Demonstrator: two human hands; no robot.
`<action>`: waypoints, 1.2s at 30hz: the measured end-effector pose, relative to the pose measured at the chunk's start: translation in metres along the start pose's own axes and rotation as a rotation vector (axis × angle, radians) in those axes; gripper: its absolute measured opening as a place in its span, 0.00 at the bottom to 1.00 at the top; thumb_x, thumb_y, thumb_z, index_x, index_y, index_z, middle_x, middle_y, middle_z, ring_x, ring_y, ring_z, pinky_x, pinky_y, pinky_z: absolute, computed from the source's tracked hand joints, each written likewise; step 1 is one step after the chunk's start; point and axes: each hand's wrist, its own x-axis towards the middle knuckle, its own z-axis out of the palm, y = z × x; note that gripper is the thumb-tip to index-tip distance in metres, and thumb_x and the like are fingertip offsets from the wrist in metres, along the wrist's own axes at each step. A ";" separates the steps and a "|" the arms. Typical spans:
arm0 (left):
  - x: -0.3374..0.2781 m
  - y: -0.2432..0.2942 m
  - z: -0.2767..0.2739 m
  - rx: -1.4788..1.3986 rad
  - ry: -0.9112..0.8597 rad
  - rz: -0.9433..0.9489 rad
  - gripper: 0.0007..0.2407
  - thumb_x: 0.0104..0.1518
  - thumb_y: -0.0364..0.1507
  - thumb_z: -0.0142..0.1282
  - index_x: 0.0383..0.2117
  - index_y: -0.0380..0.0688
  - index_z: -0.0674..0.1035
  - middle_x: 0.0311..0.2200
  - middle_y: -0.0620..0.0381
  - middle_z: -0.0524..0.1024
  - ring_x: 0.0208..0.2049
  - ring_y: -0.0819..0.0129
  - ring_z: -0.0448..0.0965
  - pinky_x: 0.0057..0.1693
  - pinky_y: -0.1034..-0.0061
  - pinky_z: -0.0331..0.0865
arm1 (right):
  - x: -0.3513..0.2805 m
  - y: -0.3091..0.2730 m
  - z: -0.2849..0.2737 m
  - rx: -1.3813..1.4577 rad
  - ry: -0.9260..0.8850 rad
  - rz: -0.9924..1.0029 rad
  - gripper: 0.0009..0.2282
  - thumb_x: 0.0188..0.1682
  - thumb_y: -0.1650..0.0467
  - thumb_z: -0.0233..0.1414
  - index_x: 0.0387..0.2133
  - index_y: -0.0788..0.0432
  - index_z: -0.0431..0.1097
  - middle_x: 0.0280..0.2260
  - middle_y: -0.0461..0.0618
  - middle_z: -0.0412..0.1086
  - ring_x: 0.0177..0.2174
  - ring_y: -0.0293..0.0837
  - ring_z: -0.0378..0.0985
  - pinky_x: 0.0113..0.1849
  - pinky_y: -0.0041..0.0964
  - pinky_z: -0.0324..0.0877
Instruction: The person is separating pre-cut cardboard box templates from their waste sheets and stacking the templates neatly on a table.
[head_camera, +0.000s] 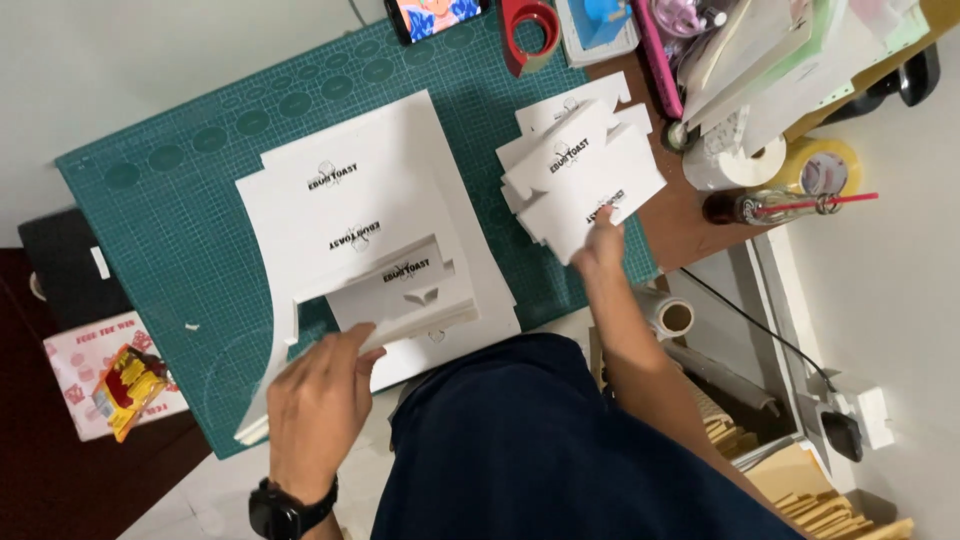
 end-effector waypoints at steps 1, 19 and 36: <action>-0.001 -0.001 0.002 0.001 0.004 0.002 0.09 0.59 0.27 0.62 0.44 0.44 0.80 0.28 0.58 0.79 0.25 0.68 0.77 0.31 0.73 0.71 | 0.002 0.003 0.005 0.003 -0.003 -0.002 0.15 0.54 0.63 0.50 0.54 0.48 0.62 0.50 0.53 0.74 0.46 0.55 0.78 0.46 0.70 0.74; -0.008 -0.008 0.032 -0.026 -0.076 -0.121 0.08 0.61 0.32 0.57 0.44 0.49 0.79 0.26 0.63 0.79 0.26 0.70 0.79 0.33 0.75 0.73 | -0.061 -0.015 0.073 -0.213 0.431 0.114 0.19 0.46 0.69 0.56 0.51 0.55 0.62 0.41 0.53 0.73 0.36 0.50 0.76 0.35 0.51 0.76; -0.016 -0.004 0.042 -0.107 -0.183 -0.170 0.11 0.62 0.34 0.54 0.47 0.47 0.78 0.33 0.58 0.81 0.31 0.61 0.81 0.37 0.64 0.75 | -0.039 -0.040 0.067 0.095 -0.038 0.033 0.19 0.56 0.67 0.46 0.58 0.64 0.63 0.56 0.60 0.71 0.51 0.53 0.77 0.53 0.54 0.75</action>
